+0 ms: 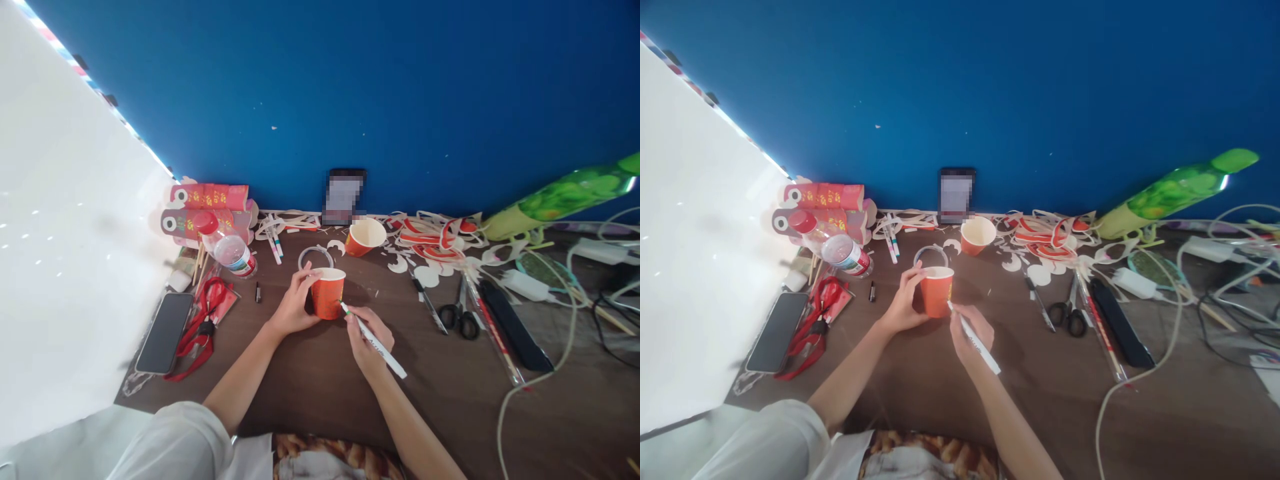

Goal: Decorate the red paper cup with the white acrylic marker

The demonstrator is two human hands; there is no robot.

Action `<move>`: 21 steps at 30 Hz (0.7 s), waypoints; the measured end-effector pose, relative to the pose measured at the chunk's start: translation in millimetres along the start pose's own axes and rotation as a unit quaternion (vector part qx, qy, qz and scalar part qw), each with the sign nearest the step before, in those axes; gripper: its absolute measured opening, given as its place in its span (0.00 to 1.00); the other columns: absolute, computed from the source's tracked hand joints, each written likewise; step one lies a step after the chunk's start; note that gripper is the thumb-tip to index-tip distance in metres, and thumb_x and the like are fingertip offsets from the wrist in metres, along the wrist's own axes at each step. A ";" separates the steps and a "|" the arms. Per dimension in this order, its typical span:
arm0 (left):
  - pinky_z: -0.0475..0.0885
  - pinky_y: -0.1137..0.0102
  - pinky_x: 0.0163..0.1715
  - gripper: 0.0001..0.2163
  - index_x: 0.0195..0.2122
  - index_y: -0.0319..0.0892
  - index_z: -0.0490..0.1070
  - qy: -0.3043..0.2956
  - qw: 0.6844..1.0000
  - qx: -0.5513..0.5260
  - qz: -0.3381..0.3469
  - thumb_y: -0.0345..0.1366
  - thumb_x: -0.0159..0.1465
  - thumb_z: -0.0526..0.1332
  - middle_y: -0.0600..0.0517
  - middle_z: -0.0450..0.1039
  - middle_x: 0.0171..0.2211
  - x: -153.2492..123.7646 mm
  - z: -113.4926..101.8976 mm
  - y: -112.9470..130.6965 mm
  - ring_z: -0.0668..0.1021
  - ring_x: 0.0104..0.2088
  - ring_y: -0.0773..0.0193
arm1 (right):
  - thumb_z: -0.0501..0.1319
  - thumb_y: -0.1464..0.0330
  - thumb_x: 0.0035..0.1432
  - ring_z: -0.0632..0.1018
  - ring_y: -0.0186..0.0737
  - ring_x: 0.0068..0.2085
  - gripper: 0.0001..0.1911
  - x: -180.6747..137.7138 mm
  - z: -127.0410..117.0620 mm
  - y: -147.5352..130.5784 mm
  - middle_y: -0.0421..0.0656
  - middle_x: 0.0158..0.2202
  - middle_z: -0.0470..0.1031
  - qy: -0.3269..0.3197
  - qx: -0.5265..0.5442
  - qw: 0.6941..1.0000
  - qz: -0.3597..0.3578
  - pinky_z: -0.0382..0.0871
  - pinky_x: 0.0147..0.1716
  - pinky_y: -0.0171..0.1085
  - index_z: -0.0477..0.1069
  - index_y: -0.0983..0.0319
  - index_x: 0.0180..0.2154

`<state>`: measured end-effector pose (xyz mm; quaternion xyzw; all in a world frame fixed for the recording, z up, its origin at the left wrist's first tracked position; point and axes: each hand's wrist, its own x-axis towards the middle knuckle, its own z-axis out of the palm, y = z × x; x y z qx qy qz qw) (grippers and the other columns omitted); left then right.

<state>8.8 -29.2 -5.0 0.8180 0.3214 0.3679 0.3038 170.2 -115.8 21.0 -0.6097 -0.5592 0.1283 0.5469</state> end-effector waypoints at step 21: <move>0.62 0.44 0.61 0.41 0.62 0.49 0.47 0.002 0.999 0.022 0.036 0.36 0.52 0.70 0.41 0.54 0.56 0.0 1.9 2.2 0.57 0.66 0.41 | 0.58 0.71 0.58 0.78 0.30 0.30 0.04 -2.2 -1.4 -4.5 0.42 0.31 0.76 -0.021 0.038 0.999 0.006 0.73 0.29 0.27 0.72 0.63 0.35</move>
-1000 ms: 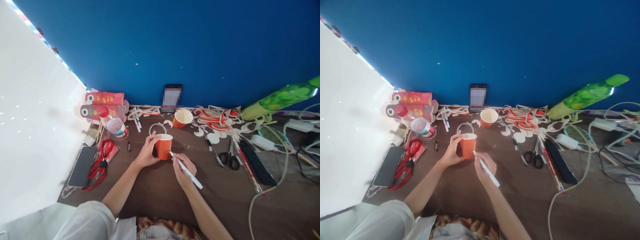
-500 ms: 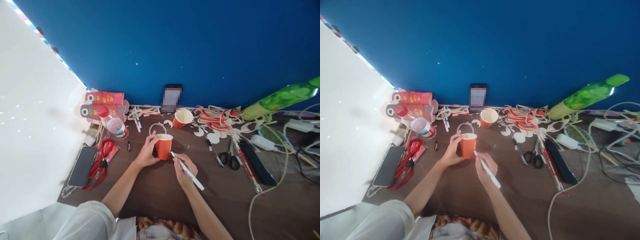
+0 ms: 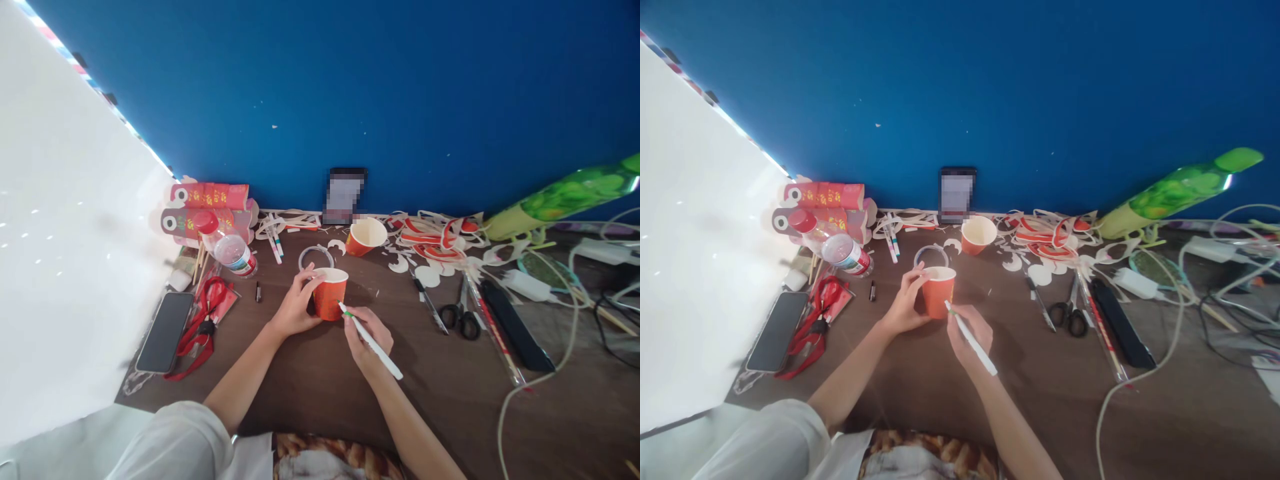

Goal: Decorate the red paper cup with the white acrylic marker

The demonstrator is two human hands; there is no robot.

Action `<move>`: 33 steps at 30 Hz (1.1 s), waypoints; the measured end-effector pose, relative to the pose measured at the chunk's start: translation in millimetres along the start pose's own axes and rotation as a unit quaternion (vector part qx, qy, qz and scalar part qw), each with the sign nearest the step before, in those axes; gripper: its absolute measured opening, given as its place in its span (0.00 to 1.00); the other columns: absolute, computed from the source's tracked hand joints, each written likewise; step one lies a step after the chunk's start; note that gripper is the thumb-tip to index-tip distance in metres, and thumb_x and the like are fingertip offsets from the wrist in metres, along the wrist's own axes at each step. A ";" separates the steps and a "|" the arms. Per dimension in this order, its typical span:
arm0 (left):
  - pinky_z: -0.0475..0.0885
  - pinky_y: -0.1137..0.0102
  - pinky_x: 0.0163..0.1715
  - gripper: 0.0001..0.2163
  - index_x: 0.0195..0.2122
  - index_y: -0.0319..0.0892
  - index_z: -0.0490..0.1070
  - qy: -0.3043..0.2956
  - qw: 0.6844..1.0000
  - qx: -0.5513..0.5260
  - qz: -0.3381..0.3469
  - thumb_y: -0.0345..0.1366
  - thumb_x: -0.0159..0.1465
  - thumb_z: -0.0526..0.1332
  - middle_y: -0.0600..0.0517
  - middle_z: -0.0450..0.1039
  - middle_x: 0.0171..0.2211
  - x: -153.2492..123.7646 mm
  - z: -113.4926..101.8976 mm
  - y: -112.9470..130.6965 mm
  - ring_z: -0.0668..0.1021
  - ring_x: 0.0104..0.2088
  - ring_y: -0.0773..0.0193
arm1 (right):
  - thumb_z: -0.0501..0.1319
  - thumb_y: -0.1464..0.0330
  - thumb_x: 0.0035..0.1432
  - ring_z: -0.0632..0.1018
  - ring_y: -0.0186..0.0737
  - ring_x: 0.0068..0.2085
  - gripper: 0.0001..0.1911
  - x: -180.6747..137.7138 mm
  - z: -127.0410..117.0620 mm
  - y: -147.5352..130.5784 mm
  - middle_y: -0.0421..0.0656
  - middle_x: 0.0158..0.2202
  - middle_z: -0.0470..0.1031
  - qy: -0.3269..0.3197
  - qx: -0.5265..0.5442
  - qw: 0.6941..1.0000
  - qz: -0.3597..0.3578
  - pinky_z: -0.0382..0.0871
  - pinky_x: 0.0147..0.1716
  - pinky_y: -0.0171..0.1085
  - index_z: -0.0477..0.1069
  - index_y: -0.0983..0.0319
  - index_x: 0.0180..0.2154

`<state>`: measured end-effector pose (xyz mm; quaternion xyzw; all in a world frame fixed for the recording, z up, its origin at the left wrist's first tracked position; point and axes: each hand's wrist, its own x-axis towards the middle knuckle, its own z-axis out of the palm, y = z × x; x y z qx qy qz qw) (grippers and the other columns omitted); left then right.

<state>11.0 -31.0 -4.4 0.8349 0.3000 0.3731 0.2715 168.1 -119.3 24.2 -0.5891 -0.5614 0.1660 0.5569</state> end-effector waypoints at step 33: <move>0.63 0.45 0.60 0.40 0.62 0.50 0.48 0.002 1.000 -0.005 -0.003 0.37 0.52 0.70 0.41 0.53 0.56 -0.9 1.1 -0.2 0.59 0.65 0.42 | 0.59 0.73 0.56 0.77 0.30 0.30 0.04 -3.7 1.4 4.2 0.43 0.31 0.75 -0.013 0.026 0.999 -0.025 0.72 0.29 0.28 0.72 0.63 0.35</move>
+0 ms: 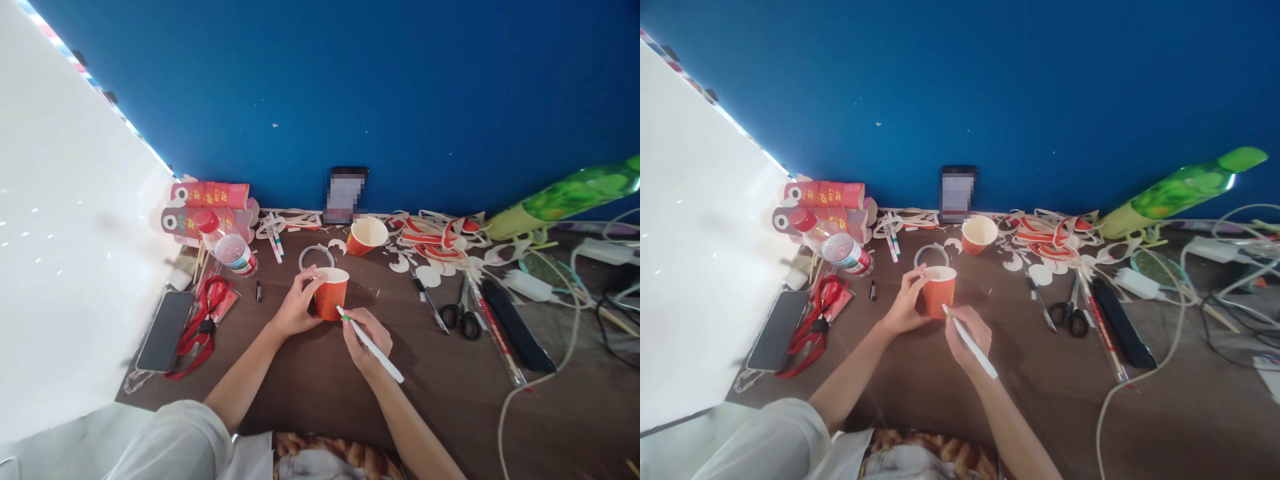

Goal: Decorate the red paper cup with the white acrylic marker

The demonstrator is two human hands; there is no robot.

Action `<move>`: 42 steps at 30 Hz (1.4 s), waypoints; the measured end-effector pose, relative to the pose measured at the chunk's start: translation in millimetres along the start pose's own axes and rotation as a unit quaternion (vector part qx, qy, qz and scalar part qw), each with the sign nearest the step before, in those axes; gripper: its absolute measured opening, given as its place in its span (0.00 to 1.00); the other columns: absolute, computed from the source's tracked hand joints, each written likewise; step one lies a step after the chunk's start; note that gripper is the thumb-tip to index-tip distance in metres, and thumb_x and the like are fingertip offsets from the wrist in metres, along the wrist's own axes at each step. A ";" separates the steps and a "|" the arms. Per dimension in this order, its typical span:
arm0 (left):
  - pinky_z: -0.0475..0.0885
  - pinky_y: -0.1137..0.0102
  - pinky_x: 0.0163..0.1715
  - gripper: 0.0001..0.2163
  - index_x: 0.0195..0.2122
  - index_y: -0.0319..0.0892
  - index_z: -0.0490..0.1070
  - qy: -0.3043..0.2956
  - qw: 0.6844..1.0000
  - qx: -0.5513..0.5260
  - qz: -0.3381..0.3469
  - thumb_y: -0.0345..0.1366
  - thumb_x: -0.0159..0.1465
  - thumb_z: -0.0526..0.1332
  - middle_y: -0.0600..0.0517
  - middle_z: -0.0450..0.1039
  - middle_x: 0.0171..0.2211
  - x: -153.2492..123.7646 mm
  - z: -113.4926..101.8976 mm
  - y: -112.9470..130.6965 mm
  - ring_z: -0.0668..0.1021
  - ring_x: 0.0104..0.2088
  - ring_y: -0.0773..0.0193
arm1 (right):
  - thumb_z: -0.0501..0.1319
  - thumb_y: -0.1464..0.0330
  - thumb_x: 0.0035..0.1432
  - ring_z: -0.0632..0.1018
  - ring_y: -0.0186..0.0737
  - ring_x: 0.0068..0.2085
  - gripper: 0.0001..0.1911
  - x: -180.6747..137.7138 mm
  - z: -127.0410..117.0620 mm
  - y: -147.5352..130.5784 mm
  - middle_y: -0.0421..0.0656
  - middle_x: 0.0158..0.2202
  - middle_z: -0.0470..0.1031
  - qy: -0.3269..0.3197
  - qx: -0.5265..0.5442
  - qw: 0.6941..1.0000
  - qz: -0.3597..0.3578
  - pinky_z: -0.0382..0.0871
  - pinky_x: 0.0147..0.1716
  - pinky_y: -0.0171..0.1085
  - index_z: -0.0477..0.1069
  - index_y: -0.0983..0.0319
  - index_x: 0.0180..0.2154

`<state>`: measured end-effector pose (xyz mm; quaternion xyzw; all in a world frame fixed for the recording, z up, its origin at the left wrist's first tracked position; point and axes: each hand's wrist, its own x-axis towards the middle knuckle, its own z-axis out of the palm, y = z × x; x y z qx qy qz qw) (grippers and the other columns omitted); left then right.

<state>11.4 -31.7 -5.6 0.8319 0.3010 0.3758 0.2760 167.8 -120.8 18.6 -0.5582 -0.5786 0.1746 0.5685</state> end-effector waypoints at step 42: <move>0.66 0.47 0.59 0.41 0.64 0.49 0.46 0.013 0.998 0.039 0.049 0.36 0.53 0.68 0.41 0.54 0.56 -1.8 2.2 -0.1 0.61 0.63 0.45 | 0.60 0.74 0.55 0.77 0.31 0.32 0.06 -0.6 2.8 0.7 0.42 0.33 0.75 0.036 0.028 0.999 0.019 0.74 0.30 0.28 0.72 0.62 0.37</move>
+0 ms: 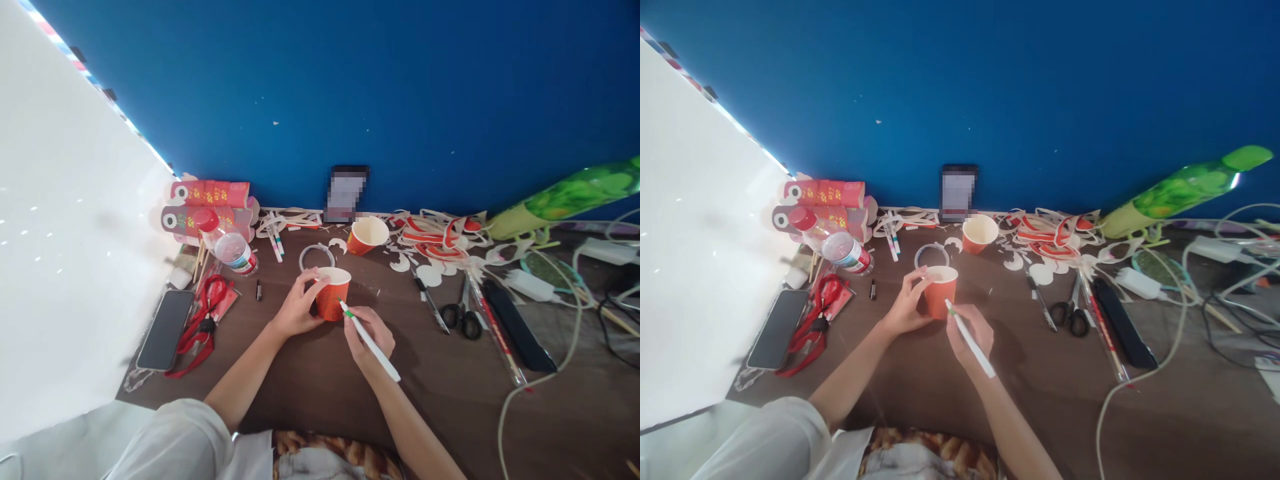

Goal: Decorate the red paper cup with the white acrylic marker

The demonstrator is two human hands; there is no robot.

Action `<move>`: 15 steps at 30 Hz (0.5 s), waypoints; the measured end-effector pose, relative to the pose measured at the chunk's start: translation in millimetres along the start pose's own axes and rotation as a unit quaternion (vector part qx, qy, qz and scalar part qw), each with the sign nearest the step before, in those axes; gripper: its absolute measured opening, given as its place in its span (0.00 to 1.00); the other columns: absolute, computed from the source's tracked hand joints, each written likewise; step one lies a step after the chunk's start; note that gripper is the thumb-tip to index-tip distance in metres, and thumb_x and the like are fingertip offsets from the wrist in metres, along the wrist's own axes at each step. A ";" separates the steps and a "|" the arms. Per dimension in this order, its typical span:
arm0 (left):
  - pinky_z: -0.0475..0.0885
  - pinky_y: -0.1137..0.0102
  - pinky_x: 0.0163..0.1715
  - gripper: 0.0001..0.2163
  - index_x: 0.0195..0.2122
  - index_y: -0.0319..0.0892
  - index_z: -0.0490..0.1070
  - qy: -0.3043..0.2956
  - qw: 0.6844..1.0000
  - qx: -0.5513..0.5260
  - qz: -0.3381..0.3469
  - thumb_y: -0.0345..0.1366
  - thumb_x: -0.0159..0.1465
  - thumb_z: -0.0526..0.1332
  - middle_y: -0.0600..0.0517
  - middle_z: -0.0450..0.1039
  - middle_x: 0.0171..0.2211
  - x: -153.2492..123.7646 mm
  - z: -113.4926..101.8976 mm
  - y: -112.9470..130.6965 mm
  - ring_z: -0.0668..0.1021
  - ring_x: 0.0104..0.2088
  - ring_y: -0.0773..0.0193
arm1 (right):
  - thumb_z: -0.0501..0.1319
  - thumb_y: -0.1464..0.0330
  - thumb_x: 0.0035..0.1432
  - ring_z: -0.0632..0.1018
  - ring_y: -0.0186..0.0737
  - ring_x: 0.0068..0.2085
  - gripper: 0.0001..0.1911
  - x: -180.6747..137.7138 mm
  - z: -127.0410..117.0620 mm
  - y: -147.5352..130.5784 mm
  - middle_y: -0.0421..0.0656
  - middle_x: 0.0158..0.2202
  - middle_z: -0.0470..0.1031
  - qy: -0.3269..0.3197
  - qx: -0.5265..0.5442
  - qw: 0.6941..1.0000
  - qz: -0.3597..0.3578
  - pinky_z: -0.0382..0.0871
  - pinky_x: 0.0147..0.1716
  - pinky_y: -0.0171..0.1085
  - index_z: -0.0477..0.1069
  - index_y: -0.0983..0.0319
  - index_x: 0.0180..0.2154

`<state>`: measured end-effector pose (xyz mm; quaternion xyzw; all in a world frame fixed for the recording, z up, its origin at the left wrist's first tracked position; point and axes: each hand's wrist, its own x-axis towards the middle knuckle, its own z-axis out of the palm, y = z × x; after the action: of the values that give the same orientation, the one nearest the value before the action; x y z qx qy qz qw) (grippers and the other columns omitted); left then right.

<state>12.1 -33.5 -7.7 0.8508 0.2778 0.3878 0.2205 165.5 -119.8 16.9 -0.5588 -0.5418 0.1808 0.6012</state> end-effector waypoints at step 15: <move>0.67 0.47 0.58 0.41 0.64 0.49 0.47 -0.002 1.000 -0.006 -0.008 0.37 0.53 0.69 0.41 0.54 0.55 0.3 -0.7 -0.2 0.61 0.63 0.45 | 0.60 0.72 0.56 0.77 0.30 0.31 0.05 -1.3 -1.0 2.4 0.42 0.32 0.74 0.025 -0.015 1.000 0.002 0.74 0.31 0.28 0.71 0.62 0.37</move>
<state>11.7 -33.0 -7.1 0.8479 0.2815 0.3861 0.2296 166.9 -120.6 14.5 -0.5730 -0.5283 0.1594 0.6059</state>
